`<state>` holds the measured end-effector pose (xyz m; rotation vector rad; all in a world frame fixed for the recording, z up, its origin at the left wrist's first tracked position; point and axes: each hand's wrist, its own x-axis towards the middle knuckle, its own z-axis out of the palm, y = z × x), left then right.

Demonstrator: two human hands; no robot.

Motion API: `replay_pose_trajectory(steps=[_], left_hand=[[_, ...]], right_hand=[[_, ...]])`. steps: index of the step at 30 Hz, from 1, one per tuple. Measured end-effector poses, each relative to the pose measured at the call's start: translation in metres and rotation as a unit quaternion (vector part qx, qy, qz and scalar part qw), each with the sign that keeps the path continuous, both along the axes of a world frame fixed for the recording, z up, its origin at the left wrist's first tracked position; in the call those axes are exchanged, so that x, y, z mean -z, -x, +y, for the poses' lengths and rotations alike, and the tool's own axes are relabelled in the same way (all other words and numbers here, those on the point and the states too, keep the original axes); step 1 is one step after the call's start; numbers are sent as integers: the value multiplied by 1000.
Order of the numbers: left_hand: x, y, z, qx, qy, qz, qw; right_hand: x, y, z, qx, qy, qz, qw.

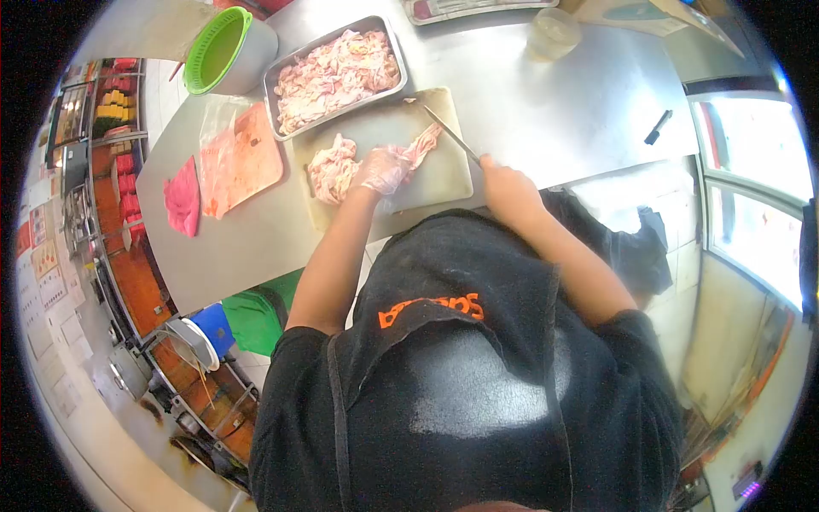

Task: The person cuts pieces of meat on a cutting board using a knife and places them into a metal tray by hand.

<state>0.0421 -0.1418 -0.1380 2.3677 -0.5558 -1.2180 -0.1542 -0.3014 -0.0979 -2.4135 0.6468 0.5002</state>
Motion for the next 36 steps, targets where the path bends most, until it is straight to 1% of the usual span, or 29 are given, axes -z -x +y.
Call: replay_pose_trajectory(steps=[1,2,4,5,6,7,8,10,11,13,14,16,17,19,20,22,26,28,29,31,32,34,36], left_hand=[[-5,1,0,16,-8,-11,1000],[8,0,4,15,-7,-11,1000],[22,-1,8,-1,22,-36,999],[30,-1,11,-3,22,-35,999],[7,4,5,2,10,-38,999],[-6,7,2,7,-2,-41,999],[-5,6,2,4,-1,-41,999],[-1,5,3,-4,-9,-15,1000],[0,5,5,-5,-8,-14,1000],[-7,5,4,39,-16,-41,998],[-10,9,3,37,-14,-42,998],[-27,22,-5,60,-88,-196,975],[-26,24,-5,58,-86,-195,975],[-27,26,-5,110,-97,-192,970],[-29,27,-3,107,-97,-191,971],[-42,30,1,86,-88,-170,978],[-37,25,13,120,-114,-170,971],[-44,30,18,123,-134,-200,963],[-42,33,19,123,-133,-200,963],[-41,37,21,89,-76,-295,948],[-41,38,20,87,-76,-295,948],[-61,44,6,156,-8,-338,928],[-47,44,-5,134,-5,-315,939]], right_hand=[[0,0,0,-1,8,0,1000],[2,0,1,-2,9,0,1000],[6,1,5,-77,6,-46,996],[7,1,6,-79,7,-45,996],[6,0,8,-78,5,-22,997],[5,-1,8,-77,4,0,997],[3,-2,7,-79,5,1,997],[-2,-6,4,-16,26,-6,1000],[-1,-7,3,-18,27,-4,999],[1,-7,2,-5,31,-1,1000],[5,-6,3,-6,33,-1,999],[11,-1,10,-61,27,-53,996],[13,0,10,-62,29,-52,996],[5,-5,13,-66,23,2,998],[-1,-8,11,-69,24,3,997],[-14,-14,7,-22,27,48,998],[-2,-7,-3,-15,38,45,998],[-1,-3,-3,-8,36,21,999],[0,0,-1,-8,37,21,999],[0,4,5,-6,24,-12,1000],[-1,3,6,-7,24,-12,1000],[-7,-1,11,-33,-12,15,999],[-4,-3,12,-46,-17,21,999]])
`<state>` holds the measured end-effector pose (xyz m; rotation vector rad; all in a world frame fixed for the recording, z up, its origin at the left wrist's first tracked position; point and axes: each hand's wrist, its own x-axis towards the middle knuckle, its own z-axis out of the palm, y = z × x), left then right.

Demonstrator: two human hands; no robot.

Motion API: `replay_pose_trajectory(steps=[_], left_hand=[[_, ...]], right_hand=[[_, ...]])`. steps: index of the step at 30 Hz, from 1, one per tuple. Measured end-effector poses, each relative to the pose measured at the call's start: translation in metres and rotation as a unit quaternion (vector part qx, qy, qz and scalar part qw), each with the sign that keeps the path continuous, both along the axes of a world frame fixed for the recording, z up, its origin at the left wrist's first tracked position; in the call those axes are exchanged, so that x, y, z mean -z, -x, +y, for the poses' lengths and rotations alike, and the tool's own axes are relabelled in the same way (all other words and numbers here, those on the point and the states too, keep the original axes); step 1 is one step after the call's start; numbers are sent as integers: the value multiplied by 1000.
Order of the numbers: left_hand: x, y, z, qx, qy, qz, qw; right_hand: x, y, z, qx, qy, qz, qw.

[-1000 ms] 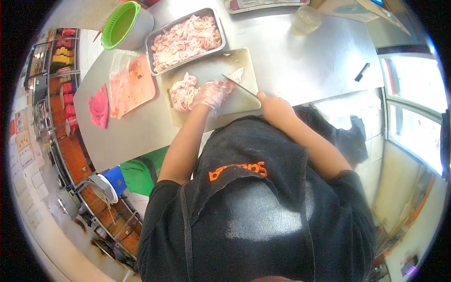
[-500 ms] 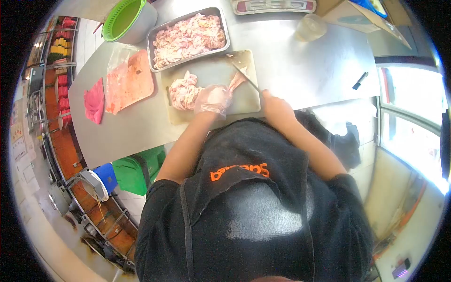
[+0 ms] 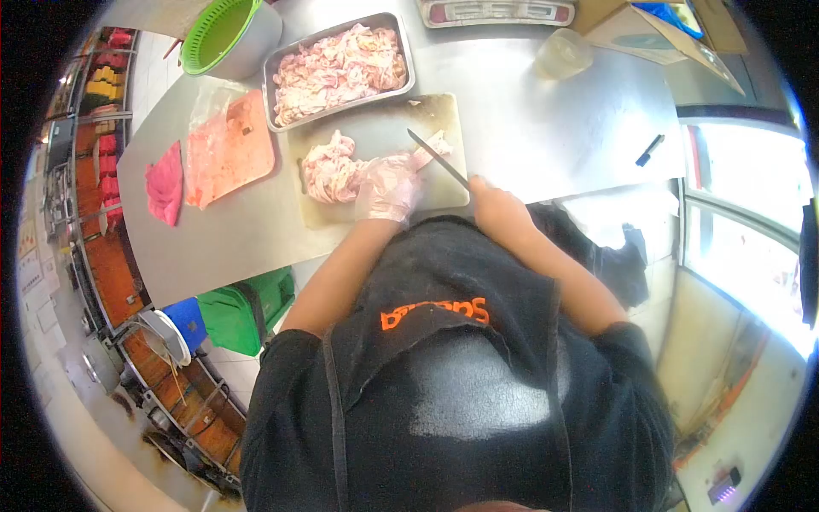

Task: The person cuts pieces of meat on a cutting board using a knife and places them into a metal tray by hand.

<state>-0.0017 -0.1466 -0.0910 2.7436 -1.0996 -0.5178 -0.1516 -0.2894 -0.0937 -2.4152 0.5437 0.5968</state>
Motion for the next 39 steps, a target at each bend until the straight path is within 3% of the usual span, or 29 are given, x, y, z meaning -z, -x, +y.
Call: replay_pose_trajectory(steps=[8,14,16,18,19,21,23,24,25,26,27,29,31,34,39], left_hand=[[25,-4,-12,-4,-41,35,999],[35,-6,-9,133,-71,9,989],[11,3,-12,160,-48,115,979],[55,24,1,190,-33,104,976],[59,29,4,221,-14,93,971],[59,19,11,189,-6,103,976],[51,4,19,300,119,-155,934],[19,-4,7,150,116,107,976],[25,-8,5,149,114,109,976],[37,-17,2,-29,106,326,939],[52,-25,1,-204,91,515,827],[82,-30,13,-179,118,523,825],[83,-29,12,-238,137,554,786],[81,-27,14,-281,142,541,780],[66,-26,13,-258,90,504,819]], right_hand=[[10,-4,10,-10,9,42,999],[24,-26,14,-9,-18,-8,1000],[27,-43,15,-19,-23,-8,1000],[40,-48,13,-27,-16,-16,999],[40,-50,13,-34,-5,-24,999],[32,-46,6,0,-21,-31,999],[20,-40,-1,29,-37,-33,998],[16,-38,-3,58,-39,-5,998],[13,-36,-4,85,-43,23,995],[10,-34,-5,83,-45,23,995],[8,-33,-6,81,-48,20,995],[6,-28,-4,81,-51,16,995],[6,-19,1,-13,-38,-6,999],[10,-12,9,7,-29,-1,1000],[9,-14,2,28,10,-12,999]])
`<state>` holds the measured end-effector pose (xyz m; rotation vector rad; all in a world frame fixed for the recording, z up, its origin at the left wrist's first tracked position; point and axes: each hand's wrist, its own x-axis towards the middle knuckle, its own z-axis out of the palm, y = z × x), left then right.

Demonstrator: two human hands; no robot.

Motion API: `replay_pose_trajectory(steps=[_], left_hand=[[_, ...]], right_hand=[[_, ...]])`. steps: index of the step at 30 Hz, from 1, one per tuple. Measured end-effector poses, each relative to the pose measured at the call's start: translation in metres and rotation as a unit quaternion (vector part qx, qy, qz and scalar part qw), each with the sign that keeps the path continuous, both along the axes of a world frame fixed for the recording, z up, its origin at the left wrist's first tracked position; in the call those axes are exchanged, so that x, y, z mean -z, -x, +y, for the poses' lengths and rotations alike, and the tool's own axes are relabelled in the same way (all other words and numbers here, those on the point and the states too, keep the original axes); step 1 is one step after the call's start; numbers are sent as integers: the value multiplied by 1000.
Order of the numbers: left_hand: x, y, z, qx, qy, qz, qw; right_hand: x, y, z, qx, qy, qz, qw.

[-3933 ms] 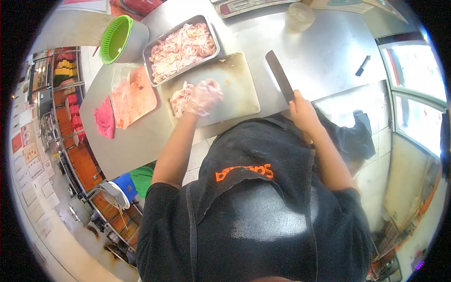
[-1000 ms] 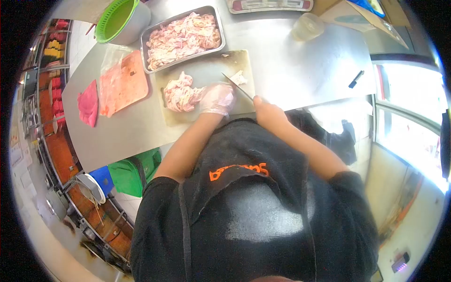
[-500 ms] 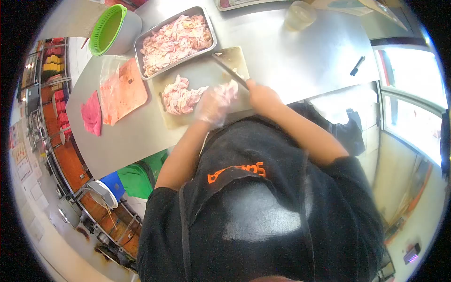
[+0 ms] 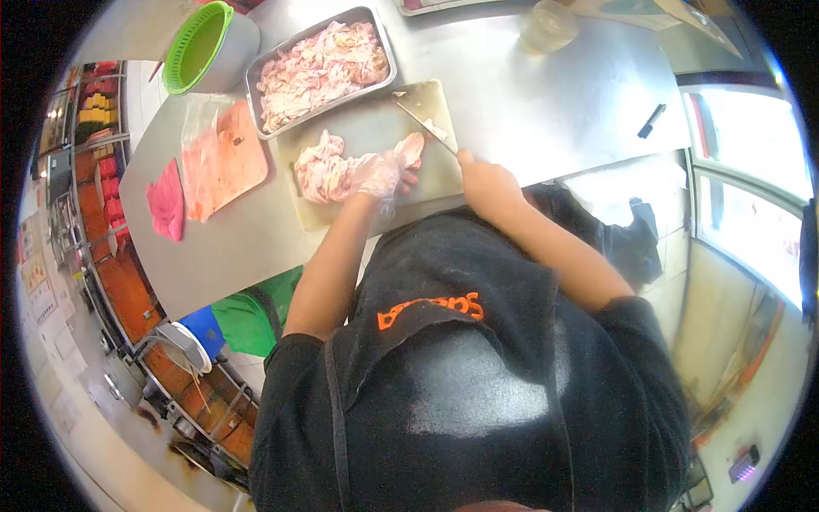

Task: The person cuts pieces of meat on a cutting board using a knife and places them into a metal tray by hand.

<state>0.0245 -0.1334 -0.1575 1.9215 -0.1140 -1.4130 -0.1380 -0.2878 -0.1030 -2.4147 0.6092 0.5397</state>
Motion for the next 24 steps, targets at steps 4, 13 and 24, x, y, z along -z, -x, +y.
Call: replay_pose_trajectory(steps=[4,13,24], left_hand=[[-6,-2,-8,107,-78,-75,988],[-9,14,-7,357,-54,-540,760],[-8,6,16,406,-10,-535,741]], right_hand=[[-8,1,-1,-65,-24,14,997],[1,3,12,-74,-59,79,992],[17,-66,28,-94,-65,-15,993]])
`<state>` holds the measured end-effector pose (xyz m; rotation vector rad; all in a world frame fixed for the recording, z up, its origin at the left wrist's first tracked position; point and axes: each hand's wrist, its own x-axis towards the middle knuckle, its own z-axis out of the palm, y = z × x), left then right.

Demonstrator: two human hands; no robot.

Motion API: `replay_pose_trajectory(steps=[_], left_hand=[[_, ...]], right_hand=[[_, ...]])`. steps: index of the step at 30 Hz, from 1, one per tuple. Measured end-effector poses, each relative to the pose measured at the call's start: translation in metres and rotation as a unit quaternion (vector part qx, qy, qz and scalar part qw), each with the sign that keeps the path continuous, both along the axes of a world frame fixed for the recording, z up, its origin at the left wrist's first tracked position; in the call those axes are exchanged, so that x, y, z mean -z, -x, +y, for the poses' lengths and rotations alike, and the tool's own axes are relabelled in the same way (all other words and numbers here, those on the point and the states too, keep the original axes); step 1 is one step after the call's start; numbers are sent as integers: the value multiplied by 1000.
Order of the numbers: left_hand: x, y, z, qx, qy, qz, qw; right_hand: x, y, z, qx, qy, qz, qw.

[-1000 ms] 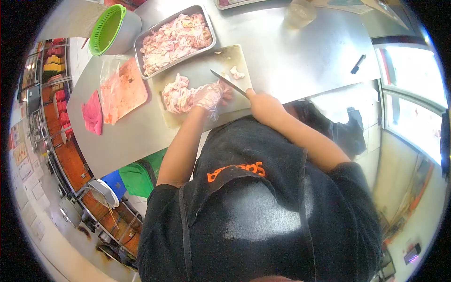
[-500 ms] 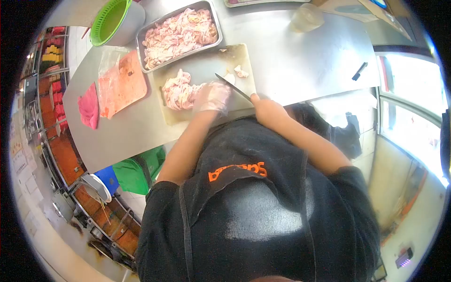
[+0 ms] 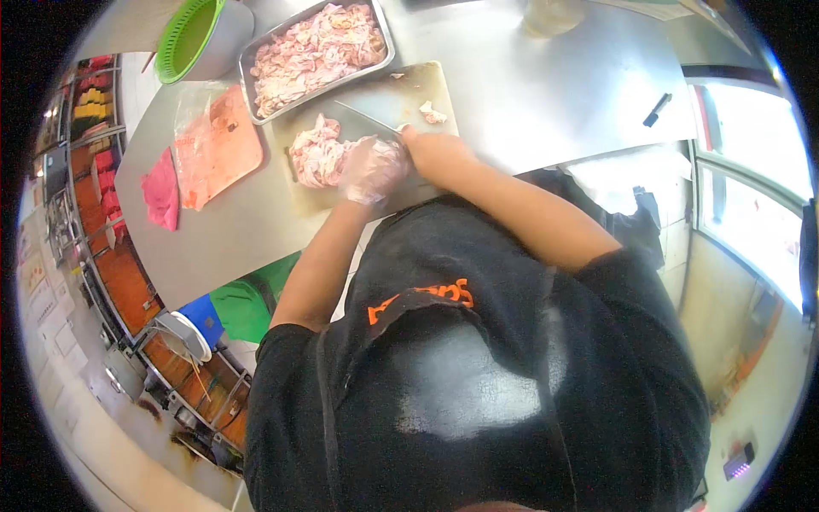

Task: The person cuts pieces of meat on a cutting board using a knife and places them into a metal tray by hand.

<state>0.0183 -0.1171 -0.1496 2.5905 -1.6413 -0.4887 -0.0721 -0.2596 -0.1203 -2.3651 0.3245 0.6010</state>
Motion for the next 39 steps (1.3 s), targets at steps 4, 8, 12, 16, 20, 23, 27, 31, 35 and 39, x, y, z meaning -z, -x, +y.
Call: replay_pose_trajectory(steps=[4,8,12,16,20,23,27,31,35,39], left_hand=[[-5,-3,17,-43,48,-28,998],[-12,-3,13,-146,-17,22,989],[-27,2,4,-168,-14,9,986],[-39,7,-10,-155,143,-35,977],[-32,1,-19,-175,20,26,984],[-18,-2,-11,-110,69,-9,991],[-26,3,-8,-160,-24,38,986],[-18,3,-4,-140,33,33,989],[-14,-1,-9,-162,3,43,986],[-17,-2,-16,-122,4,40,992]], right_hand=[[4,12,-15,38,-3,-9,999],[-21,36,-37,90,2,8,996],[-25,57,-53,107,51,10,993],[-24,72,-53,133,24,1,991],[-14,73,-36,45,-27,6,999],[-13,67,-28,29,-12,19,999],[-19,66,-25,57,27,29,998],[-16,64,-24,52,62,21,996],[-19,61,-20,27,32,55,998],[-15,60,-13,25,17,77,997]])
